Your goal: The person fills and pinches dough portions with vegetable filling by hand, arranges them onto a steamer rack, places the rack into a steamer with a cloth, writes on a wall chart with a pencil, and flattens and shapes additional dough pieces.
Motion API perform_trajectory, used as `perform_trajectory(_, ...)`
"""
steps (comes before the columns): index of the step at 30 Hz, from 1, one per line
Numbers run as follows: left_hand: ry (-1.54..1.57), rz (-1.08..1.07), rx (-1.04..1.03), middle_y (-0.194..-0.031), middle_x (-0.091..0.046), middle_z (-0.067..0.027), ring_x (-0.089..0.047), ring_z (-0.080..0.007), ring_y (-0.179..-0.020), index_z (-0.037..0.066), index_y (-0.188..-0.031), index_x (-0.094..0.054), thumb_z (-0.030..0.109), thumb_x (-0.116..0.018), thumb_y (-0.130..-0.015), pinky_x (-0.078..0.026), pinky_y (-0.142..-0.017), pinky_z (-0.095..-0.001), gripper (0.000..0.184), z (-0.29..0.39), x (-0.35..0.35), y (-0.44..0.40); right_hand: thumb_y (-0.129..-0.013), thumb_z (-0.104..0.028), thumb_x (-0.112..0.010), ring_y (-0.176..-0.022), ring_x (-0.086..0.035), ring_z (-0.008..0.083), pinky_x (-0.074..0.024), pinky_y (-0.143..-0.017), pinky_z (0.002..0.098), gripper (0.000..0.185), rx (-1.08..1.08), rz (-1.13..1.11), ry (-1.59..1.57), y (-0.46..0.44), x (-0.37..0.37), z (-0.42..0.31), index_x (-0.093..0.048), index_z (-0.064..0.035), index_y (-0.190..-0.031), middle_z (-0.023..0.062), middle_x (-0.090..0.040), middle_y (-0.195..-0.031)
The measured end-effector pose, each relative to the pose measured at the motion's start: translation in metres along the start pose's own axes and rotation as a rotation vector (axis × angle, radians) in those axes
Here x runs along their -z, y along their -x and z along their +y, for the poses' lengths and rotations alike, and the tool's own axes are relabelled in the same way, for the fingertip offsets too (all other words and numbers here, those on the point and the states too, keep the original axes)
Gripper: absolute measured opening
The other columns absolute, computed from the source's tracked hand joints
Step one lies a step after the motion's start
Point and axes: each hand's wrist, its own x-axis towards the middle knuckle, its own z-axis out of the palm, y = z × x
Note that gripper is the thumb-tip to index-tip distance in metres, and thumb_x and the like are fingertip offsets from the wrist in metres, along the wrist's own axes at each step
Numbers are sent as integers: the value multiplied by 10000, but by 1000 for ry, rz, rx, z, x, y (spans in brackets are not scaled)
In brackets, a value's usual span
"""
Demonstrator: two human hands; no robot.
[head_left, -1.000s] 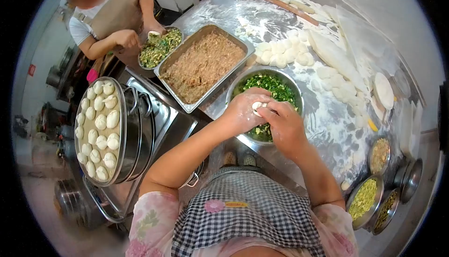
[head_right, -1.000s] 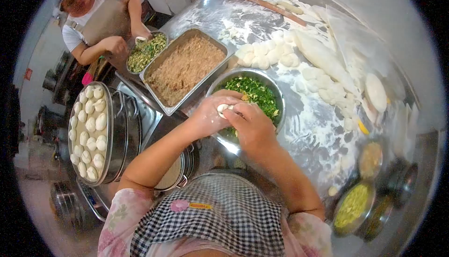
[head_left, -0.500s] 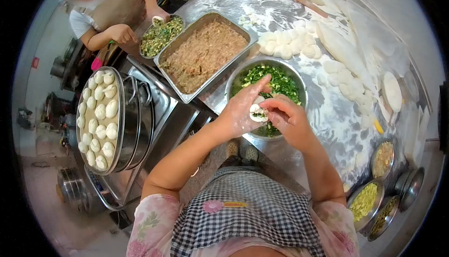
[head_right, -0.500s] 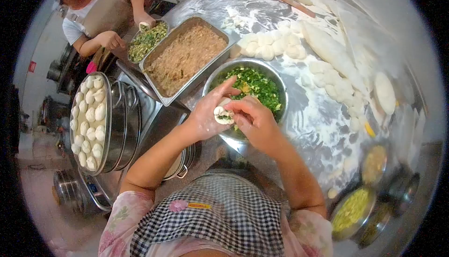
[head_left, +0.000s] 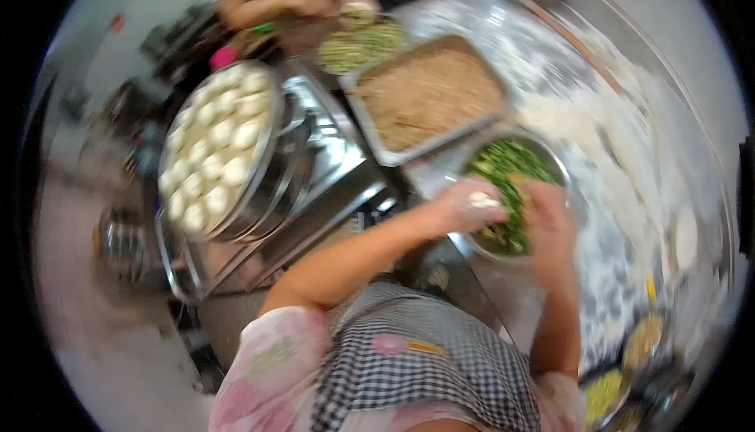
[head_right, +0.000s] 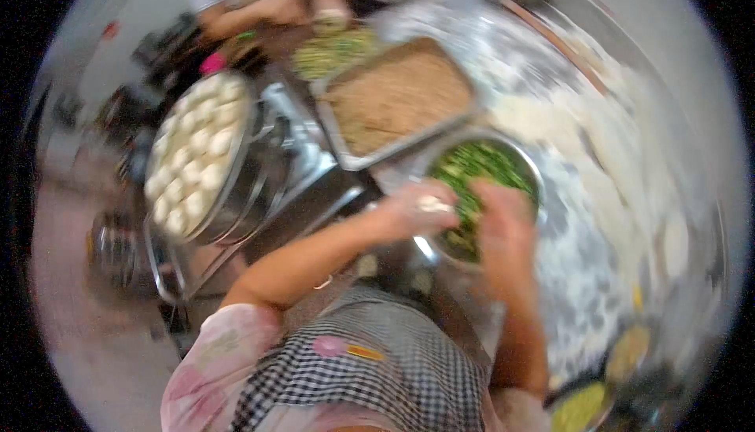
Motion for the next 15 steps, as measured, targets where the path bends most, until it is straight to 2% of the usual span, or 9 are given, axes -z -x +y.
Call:
perform_trajectory(2,285,27,43,-770,-629,-36,-573,-120,-730,59,-848,-647,375,-662,-808,-479,-637,-259,319,-10,12,11,-865,-81,-517,-839,-549,121,-444,-746,242,329,-370,181,-205,-1,14,-9,-544,17,-1178,71,-600,-1023)
perform_trajectory(3,337,42,29,-783,-623,-49,-560,-120,-731,68,-847,-647,394,-608,-840,-467,-644,-283,328,-8,22,24,-873,-79,-512,-771,-526,77,-431,-676,201,325,-480,279,-314,-4,14,-16,-541,26,-1179,51,-599,-963)
perform_trajectory(4,501,44,19,-828,-636,-72,-569,-140,-784,49,-842,-640,394,-545,-877,-465,-710,-306,359,-16,32,34,-872,-116,-512,-712,-520,92,-430,-624,208,297,-447,277,-363,2,12,-3,-567,35,-1121,55,-595,-867)
perform_trajectory(5,542,83,-38,-853,-641,-82,-575,-157,-787,38,-837,-633,386,-522,-888,-466,-717,-311,368,-24,45,48,-864,-121,-525,-652,-476,78,-390,-557,197,270,-432,234,-485,8,7,1,-578,20,-1089,39,-566,-802)
perform_trajectory(7,688,108,-135,-922,-651,-121,-595,-197,-835,11,-833,-610,364,-472,-912,-468,-756,-327,388,-35,72,72,-860,-124,-529,-615,-466,82,-380,-527,200,241,-604,120,-525,19,-13,-12,-586,9,-1053,32,-543,-754)
perform_trajectory(8,686,200,-121,-930,-649,-128,-600,-204,-842,13,-834,-609,365,-471,-913,-474,-754,-333,387,-42,90,88,-861,-148,-548,-587,-468,89,-378,-505,207,240,-529,20,-520,28,-28,-3,-590,-7,-1050,36,-550,-744)
perform_trajectory(10,685,378,-93,-946,-646,-144,-610,-218,-855,16,-835,-606,367,-470,-914,-487,-748,-345,385,-59,129,127,-855,-186,-597,-583,-505,105,-408,-500,212,235,-666,-120,-497,45,-60,-4,-609,-25,-1026,51,-584,-752)
perform_trajectory(12,865,629,-126,-955,-643,-151,-621,-225,-832,20,-895,-603,365,-434,-935,-511,-718,-357,386,-67,178,177,-865,-130,-581,-567,-517,106,-429,-507,220,197,-753,-255,-576,58,-97,-16,-607,-1,-1011,61,-599,-754)
perform_trajectory(15,811,1162,-160,-942,-643,-142,-617,-223,-754,43,-917,-558,369,-399,-951,-533,-613,-381,365,-87,268,244,-871,-43,-518,-581,-520,100,-434,-527,215,174,-895,-419,-590,60,-143,-48,-603,10,-1013,61,-600,-761)
